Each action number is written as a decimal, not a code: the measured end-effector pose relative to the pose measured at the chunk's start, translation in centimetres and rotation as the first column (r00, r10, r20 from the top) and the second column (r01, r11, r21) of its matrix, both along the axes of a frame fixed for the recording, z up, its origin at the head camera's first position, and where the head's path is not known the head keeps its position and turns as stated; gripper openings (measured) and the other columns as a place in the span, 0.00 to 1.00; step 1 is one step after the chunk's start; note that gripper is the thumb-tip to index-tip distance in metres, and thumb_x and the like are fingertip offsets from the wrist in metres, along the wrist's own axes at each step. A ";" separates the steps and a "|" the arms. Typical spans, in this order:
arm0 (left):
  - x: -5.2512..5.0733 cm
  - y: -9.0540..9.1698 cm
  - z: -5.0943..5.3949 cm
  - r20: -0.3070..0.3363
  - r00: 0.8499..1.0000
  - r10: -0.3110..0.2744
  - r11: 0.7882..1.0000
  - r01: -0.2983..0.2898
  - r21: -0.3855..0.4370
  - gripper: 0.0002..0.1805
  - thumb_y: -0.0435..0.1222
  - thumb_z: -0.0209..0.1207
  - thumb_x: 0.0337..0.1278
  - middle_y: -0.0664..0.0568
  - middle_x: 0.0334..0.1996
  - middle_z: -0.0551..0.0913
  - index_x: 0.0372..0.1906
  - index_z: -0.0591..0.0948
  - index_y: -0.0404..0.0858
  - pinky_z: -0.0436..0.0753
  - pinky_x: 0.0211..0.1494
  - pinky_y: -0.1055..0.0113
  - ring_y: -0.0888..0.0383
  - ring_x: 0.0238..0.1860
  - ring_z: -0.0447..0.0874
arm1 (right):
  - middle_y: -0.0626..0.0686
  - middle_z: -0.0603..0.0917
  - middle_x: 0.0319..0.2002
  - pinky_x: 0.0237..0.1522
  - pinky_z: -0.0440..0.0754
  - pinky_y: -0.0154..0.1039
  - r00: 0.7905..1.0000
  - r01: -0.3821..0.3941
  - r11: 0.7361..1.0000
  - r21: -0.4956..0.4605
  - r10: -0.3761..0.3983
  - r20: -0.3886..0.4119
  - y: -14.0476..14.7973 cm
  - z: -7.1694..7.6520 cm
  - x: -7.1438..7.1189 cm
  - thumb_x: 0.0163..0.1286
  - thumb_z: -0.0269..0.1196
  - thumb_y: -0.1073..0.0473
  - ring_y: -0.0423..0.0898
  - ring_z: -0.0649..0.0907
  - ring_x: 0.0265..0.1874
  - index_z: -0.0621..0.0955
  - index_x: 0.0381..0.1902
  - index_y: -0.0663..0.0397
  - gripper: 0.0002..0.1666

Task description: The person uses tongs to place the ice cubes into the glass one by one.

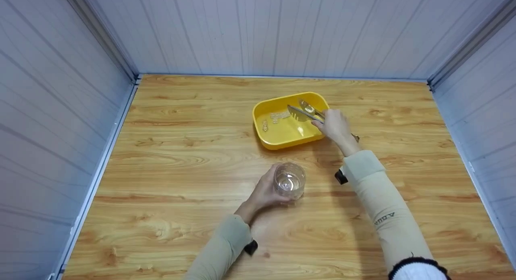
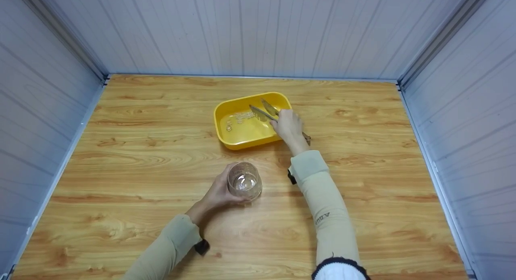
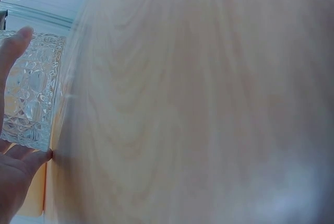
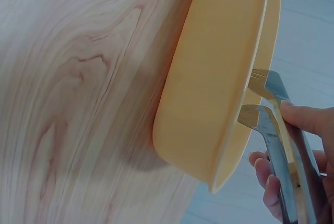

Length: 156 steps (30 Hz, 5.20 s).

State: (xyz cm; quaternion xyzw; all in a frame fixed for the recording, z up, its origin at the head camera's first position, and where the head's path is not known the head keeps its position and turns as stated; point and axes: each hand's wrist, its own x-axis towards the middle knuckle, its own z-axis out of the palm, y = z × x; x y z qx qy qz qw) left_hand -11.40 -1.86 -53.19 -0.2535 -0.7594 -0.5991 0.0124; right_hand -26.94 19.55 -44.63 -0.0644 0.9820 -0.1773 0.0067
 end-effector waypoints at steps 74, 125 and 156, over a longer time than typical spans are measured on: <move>0.1 -0.1 0.3 0.016 1.000 -0.011 1.000 0.011 0.017 0.50 0.28 0.73 0.17 0.40 0.52 0.72 0.58 0.61 0.29 0.66 0.60 0.61 0.49 0.54 0.69 | 0.55 0.73 0.18 0.18 0.68 0.44 1.000 0.022 0.996 0.086 -0.021 -0.014 -2.8 -1.9 -1.6 0.59 0.60 0.52 0.51 0.73 0.19 0.77 0.24 0.62 0.16; -0.3 0.0 -1.0 -0.016 1.000 -0.004 1.000 0.004 0.000 0.51 0.32 0.74 0.17 0.45 0.52 0.72 0.58 0.62 0.33 0.67 0.59 0.62 0.51 0.53 0.70 | 0.49 0.64 0.08 0.13 0.63 0.36 0.997 -0.066 0.996 0.063 0.067 -0.024 -2.1 -1.6 -1.3 0.60 0.59 0.58 0.45 0.67 0.11 0.69 0.08 0.57 0.22; -0.6 0.3 -1.9 0.020 1.000 0.015 1.000 -0.015 -0.022 0.51 0.34 0.75 0.16 0.47 0.53 0.72 0.59 0.62 0.36 0.67 0.59 0.62 0.54 0.54 0.70 | 0.49 0.66 0.10 0.15 0.60 0.36 0.988 -0.123 0.992 -0.022 0.121 -0.093 -0.3 -0.2 0.3 0.59 0.60 0.58 0.44 0.64 0.12 0.75 0.16 0.61 0.16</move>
